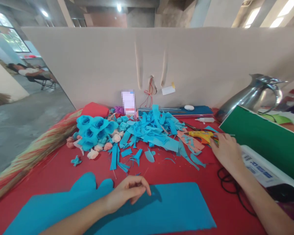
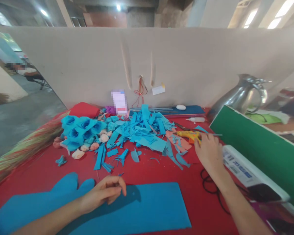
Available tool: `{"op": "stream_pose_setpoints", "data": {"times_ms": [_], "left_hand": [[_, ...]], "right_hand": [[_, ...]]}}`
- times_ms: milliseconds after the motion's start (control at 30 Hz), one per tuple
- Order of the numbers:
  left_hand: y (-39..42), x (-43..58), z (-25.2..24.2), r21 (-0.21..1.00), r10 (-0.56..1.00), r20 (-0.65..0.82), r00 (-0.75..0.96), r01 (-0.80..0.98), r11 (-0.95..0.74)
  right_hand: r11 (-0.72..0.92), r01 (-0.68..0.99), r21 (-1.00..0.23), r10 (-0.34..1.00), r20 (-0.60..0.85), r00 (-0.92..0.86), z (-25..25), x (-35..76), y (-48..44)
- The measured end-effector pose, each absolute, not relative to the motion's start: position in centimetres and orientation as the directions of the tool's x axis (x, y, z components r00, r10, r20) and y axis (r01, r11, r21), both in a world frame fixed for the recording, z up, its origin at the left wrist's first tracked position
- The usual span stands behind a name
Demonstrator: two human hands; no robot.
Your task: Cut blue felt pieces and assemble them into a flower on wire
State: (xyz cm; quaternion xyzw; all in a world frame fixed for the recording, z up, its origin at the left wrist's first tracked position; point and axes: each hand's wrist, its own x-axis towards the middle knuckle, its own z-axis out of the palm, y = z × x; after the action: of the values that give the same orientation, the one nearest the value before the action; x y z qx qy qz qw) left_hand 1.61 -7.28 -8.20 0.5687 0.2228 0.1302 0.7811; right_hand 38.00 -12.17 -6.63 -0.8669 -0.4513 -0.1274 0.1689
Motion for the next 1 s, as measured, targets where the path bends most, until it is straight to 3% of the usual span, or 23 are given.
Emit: {"op": "stream_pose_setpoints", "data": {"times_ms": [167, 233, 300, 533, 667, 833, 1000], "left_hand": [[-7.7, 2.1, -6.6, 0.918, 0.603, -0.185, 0.776, -0.082, 0.388], [-7.8, 2.5, -5.8, 0.921, 0.708, -0.150, 0.691, -0.163, 0.354], [-7.8, 2.8, -5.1, 0.934, 0.777, -0.115, 0.619, -0.200, 0.298], [-8.8, 3.3, -4.4, 0.976, 0.793, -0.057, 0.606, -0.133, 0.171], [-8.6, 2.7, -5.0, 0.996, 0.813, -0.018, 0.583, -0.062, 0.066], [-5.6, -0.2, -4.6, 0.990, 0.902, 0.106, 0.418, 0.039, -0.134], [-4.0, -3.5, -4.0, 0.906, 0.866, 0.197, 0.460, 0.252, -0.340]], "right_hand": [[-0.164, 0.849, -0.503, 0.885, 0.305, 0.352, -4.3, 30.7, -12.4], [0.024, 0.765, -0.643, 0.963, 0.222, 0.156, -4.1, 27.0, -12.7], [0.110, 0.646, -0.756, 0.990, 0.144, -0.001, -4.0, 23.5, -12.8], [0.006, 0.316, -0.949, 0.981, -0.056, -0.187, -3.1, 17.5, -12.1], [-0.027, 0.216, -0.976, 0.991, -0.055, -0.123, -3.2, 18.0, -11.9], [-0.009, 0.133, -0.991, 1.000, -0.007, 0.013, -4.3, 20.6, -11.9], [-0.015, 0.075, -0.997, 0.999, -0.013, 0.031, -5.7, 20.5, -12.4]]}}
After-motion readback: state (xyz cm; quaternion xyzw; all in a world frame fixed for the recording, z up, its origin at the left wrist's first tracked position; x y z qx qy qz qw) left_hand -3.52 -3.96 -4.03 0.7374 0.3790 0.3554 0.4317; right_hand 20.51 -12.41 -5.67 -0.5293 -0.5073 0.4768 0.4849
